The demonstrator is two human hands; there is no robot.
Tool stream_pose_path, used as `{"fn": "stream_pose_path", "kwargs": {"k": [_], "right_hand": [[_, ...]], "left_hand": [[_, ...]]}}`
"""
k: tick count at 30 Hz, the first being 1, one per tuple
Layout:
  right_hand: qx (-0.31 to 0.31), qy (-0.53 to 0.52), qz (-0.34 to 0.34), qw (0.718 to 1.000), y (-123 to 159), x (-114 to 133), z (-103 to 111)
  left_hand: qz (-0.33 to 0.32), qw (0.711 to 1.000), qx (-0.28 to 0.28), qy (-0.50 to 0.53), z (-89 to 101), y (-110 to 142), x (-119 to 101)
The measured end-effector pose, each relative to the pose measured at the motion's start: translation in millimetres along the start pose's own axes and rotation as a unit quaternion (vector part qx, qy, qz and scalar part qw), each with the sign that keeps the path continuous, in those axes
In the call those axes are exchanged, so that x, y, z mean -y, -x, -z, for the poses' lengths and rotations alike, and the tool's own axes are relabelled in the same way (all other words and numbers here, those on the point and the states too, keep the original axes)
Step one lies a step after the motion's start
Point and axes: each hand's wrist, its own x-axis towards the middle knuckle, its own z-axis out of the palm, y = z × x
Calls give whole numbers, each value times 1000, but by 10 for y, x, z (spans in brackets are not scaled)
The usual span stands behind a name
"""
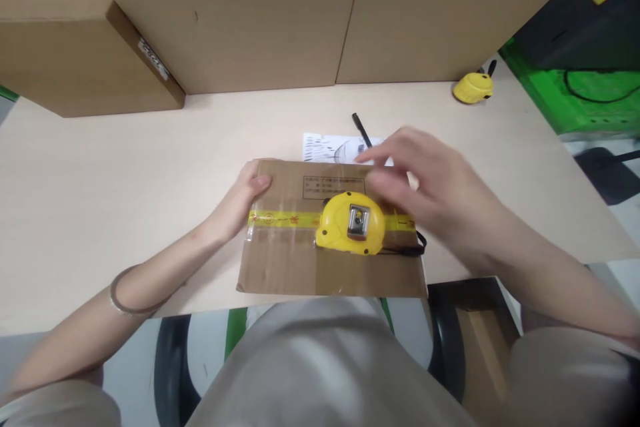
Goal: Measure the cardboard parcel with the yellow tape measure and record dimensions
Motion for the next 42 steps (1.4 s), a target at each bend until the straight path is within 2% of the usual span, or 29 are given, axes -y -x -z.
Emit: {"fn": "stream_pose_path", "kwargs": {"k": [3, 4, 6, 8, 10, 15, 20, 23, 28, 34, 42], "right_hand": [[16, 59, -206, 977, -195, -399, -61], [45, 83, -247, 964, -250, -543, -126], [107, 102, -286, 947, -329, -799, -305], [134, 88, -286, 945, -368, -990, -503], [127, 56, -268, 953, -385, -1120, -656], [78, -106, -230, 964, -413, -1336, -758], [-17, -280, -231, 932, -435, -1442, -834], [-37, -337, -222, 914, -450, -1452, -910], [-34, -379, -224, 897, -450, -1407, -947], [-34, -378, -234, 895, -429, -1308, -962], [-8, -376, -255, 891, -476, -1307, -980]], "left_hand": [[48, 994, -6, 100, -139, 14, 26], [43, 991, -10, 125, -168, 11, 46], [26, 987, -10, 157, -194, -6, 96], [8, 986, -10, 167, -191, -25, 147], [-1, 986, -12, 166, -178, -35, 185], [11, 988, -6, 152, -155, -24, 207], [8, 991, -29, 132, -132, -26, 215], [19, 992, -17, 122, -110, -20, 223], [2, 993, -27, 113, -73, 1, 260], [-20, 988, -4, 153, -77, -2, 325], [-16, 986, 11, 163, -94, 3, 267]]}}
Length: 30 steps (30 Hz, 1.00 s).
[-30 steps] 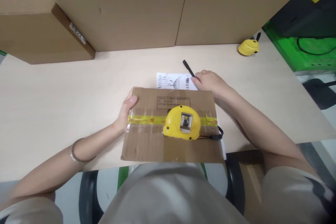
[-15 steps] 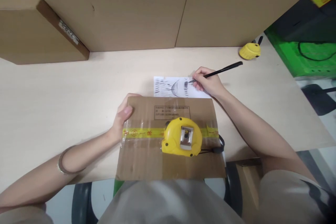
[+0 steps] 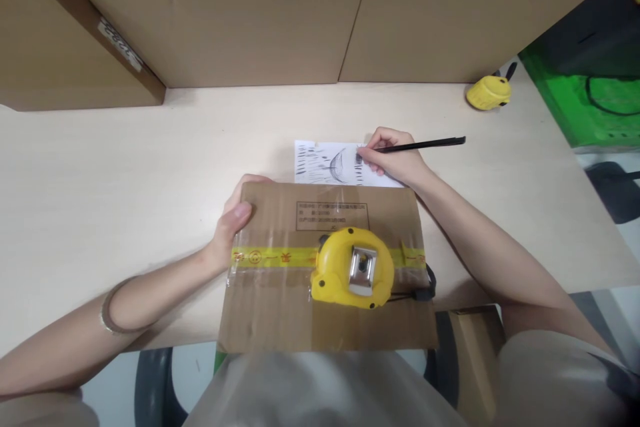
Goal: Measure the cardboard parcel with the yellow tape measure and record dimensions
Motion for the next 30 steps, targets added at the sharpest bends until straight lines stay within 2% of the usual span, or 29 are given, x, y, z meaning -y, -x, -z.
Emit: {"fn": "stream_pose_path", "kwargs": {"k": [4, 8, 12, 15, 19, 30], "right_hand": [[26, 10, -12, 1000, 0, 22, 15], [5, 10, -10, 1000, 5, 33, 9], [20, 17, -16, 1000, 7, 47, 7], [5, 16, -11, 1000, 10, 56, 7], [20, 22, -14, 999, 15, 58, 6], [12, 28, -12, 999, 25, 71, -1]], "left_hand": [[7, 1000, 0, -3, -18, -1, -2], [31, 999, -15, -9, -26, 6, -11], [25, 999, -11, -21, -19, 11, -16], [31, 999, -18, -30, -9, 15, -6], [30, 999, -16, -19, 3, 20, 18], [37, 999, -8, -15, 17, 18, 33]]}}
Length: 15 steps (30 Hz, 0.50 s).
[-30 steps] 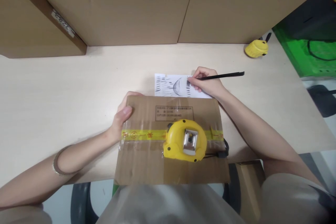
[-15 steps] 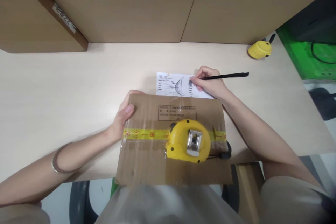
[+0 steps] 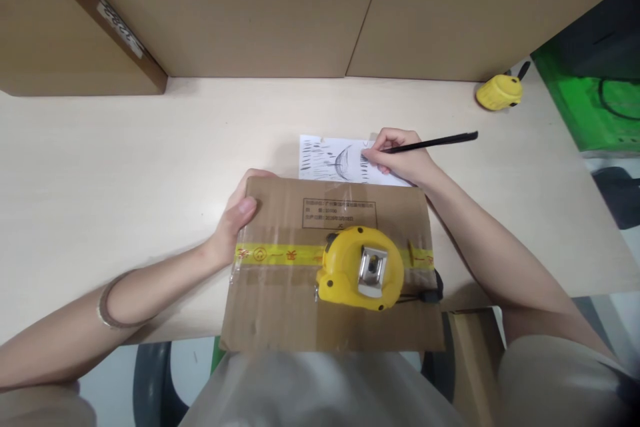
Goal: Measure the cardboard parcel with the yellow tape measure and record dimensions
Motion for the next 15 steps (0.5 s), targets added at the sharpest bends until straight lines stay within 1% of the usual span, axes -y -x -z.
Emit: {"fn": "stream_pose_path", "kwargs": {"k": [4, 8, 13, 15], "right_hand": [[-8, 4, 4, 1000, -1, -6, 6], [5, 10, 4, 1000, 3, -13, 12], [-4, 20, 10, 1000, 3, -39, 8], [-17, 25, 15, 999, -3, -55, 3]], "left_hand": [[-23, 1000, 5, 0, -7, 1, -6], [-13, 1000, 5, 2, 1, 2, -6], [-31, 999, 9, -9, 15, -18, 8], [-42, 999, 15, -8, 20, -26, 16]]}}
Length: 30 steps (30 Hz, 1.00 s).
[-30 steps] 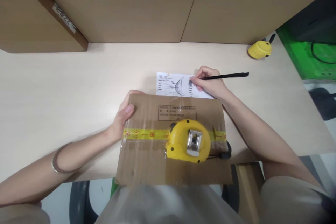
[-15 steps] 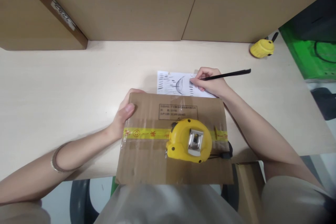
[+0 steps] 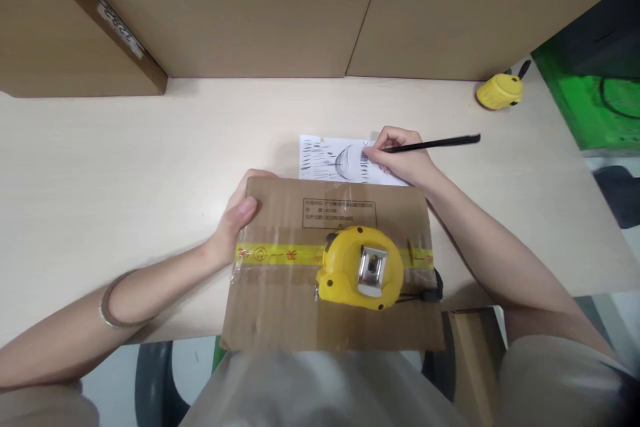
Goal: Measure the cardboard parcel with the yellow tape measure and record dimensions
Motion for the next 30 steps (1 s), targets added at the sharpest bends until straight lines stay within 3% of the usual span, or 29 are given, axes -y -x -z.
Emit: {"fn": "stream_pose_path", "kwargs": {"k": [8, 24, 30], "right_hand": [[-16, 13, 11, 1000, -9, 0, -8], [23, 9, -10, 1000, -15, 19, 37], [6, 29, -36, 999, -31, 13, 92]], "left_hand": [[-24, 999, 29, -5, 60, 2, 43], [9, 1000, 6, -27, 57, 4, 27], [5, 1000, 5, -21, 43, 4, 13]]}}
